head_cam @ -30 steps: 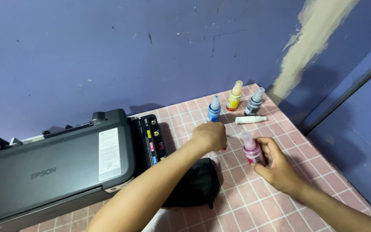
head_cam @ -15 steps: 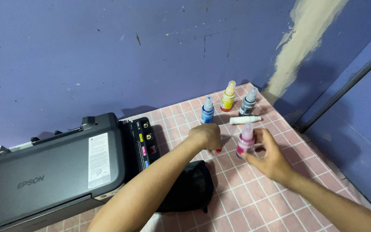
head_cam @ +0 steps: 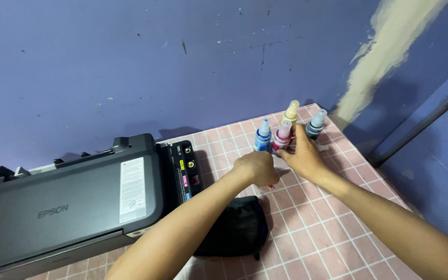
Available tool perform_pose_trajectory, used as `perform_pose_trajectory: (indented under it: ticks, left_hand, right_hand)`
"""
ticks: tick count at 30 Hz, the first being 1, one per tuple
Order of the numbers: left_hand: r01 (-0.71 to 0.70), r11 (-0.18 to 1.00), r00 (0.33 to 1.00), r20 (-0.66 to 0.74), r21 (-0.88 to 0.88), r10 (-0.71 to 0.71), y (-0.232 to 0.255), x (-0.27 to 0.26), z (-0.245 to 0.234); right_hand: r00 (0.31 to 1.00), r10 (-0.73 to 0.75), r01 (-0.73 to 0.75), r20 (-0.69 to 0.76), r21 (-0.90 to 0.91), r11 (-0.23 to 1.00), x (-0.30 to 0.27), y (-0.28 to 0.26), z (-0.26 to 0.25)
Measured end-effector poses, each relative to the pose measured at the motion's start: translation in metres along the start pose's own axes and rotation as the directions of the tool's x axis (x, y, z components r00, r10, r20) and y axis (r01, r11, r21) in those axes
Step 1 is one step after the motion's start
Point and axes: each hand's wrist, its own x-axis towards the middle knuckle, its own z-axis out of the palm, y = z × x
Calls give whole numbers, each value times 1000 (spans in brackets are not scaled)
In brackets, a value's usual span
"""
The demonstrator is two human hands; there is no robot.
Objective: The person refills the ink tanks of an Epson L120 printer using blue and magenta ink bottles. They open the caps, pour ink into the corresponding ports, and wipe the exterior with a black cloth.
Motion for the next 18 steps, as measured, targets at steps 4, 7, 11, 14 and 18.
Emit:
perform_pose_trajectory:
  ticks: [4, 7, 11, 14, 18]
  left_hand:
    - [2, 1000, 999, -46, 16, -1, -3, -24, -8]
    - [-2, 998, 995, -97, 58, 8, -9, -39, -16]
    - [39, 995, 994, -109, 92, -29, -19, -52, -33]
    - [55, 996, 993, -112, 72, -47, -29, -61, -44]
    - [76, 994, 986, -152, 76, -64, -38, -69, -54]
  right_hand:
    - [999, 24, -25, -21, -69, 997, 7, 2, 6]
    - [999, 39, -43, -31, -152, 987, 10, 0, 8]
    - [998, 2, -19, -68, -254, 967, 10, -9, 4]
    - [950, -276, 191, -149, -423, 886, 10, -25, -9]
    - [890, -451, 355, -62, -524, 774, 22, -55, -24]
